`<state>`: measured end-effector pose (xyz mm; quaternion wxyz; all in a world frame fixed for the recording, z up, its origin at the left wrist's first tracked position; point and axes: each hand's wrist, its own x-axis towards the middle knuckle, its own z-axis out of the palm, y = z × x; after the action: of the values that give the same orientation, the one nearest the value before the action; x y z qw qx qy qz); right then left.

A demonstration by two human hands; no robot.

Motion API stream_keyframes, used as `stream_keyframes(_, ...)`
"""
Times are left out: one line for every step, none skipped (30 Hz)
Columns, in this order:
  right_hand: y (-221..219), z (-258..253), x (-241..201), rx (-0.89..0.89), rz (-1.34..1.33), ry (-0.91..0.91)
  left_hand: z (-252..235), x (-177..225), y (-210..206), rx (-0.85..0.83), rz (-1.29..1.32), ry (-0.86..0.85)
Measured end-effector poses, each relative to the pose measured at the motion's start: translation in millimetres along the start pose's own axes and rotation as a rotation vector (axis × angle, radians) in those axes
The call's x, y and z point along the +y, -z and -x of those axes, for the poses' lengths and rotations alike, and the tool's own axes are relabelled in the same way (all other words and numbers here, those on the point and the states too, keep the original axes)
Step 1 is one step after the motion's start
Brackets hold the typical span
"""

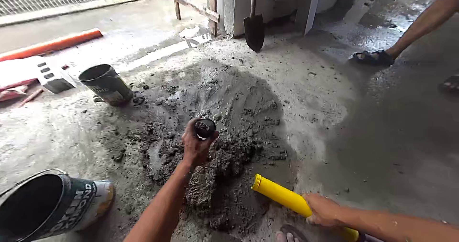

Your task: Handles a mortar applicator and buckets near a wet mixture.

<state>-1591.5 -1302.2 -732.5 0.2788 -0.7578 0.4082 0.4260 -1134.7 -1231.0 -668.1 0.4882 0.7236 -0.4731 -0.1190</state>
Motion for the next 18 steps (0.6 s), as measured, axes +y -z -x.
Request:
stream_keyframes(-1,0,-1,-0.004,-0.008,-0.001,-5,3,2,-0.023,-0.015,-0.020)
stream_keyframes(-2,1,-1,-0.007,-0.014,0.005,-8,5,5,-0.055,-0.047,-0.050)
stream_keyframes(-2,1,1,-0.006,-0.015,0.013,-12,3,8,-0.077,-0.100,-0.099)
stream_keyframes(-2,1,3,-0.006,-0.013,0.018,-14,1,11,-0.083,-0.158,-0.154)
stream_keyframes(-2,1,3,-0.008,-0.015,0.015,-15,0,17,-0.087,-0.199,-0.197)
stream_keyframes(-2,0,2,-0.009,-0.015,0.007,-15,2,23,-0.087,-0.207,-0.232)
stream_keyframes(-2,-1,2,-0.011,-0.010,-0.001,-15,8,30,-0.086,-0.188,-0.257)
stream_keyframes(-4,-2,2,-0.015,0.003,-0.009,-16,14,35,-0.081,-0.146,-0.276)
stream_keyframes(-5,-1,2,-0.032,0.016,-0.018,-14,20,38,-0.077,-0.094,-0.280)
stream_keyframes(-5,1,0,-0.048,0.028,-0.027,-13,24,40,-0.080,-0.045,-0.268)
stream_keyframes(-4,3,-2,-0.057,0.037,-0.032,-12,24,41,-0.093,-0.011,-0.251)
stream_keyframes(-3,5,-5,-0.056,0.039,-0.031,-10,19,43,-0.128,0.006,-0.223)
stream_keyframes(-2,6,-8,-0.041,0.030,-0.028,-6,9,45,-0.177,-0.004,-0.184)
stream_keyframes(-2,8,-9,-0.008,0.009,-0.019,-1,-3,49,-0.221,-0.027,-0.133)
stream_keyframes(-3,12,-9,0.041,-0.018,0.000,5,-16,52,-0.253,-0.039,-0.074)
stream_keyframes(-2,17,-9,0.098,-0.051,0.035,10,-28,55,-0.256,-0.026,-0.023)
stream_keyframes(1,23,-8,0.154,-0.080,0.083,15,-39,57,-0.240,0.002,0.031)
stream_keyframes(5,28,-8,0.207,-0.101,0.134,18,-48,59,-0.215,0.024,0.088)
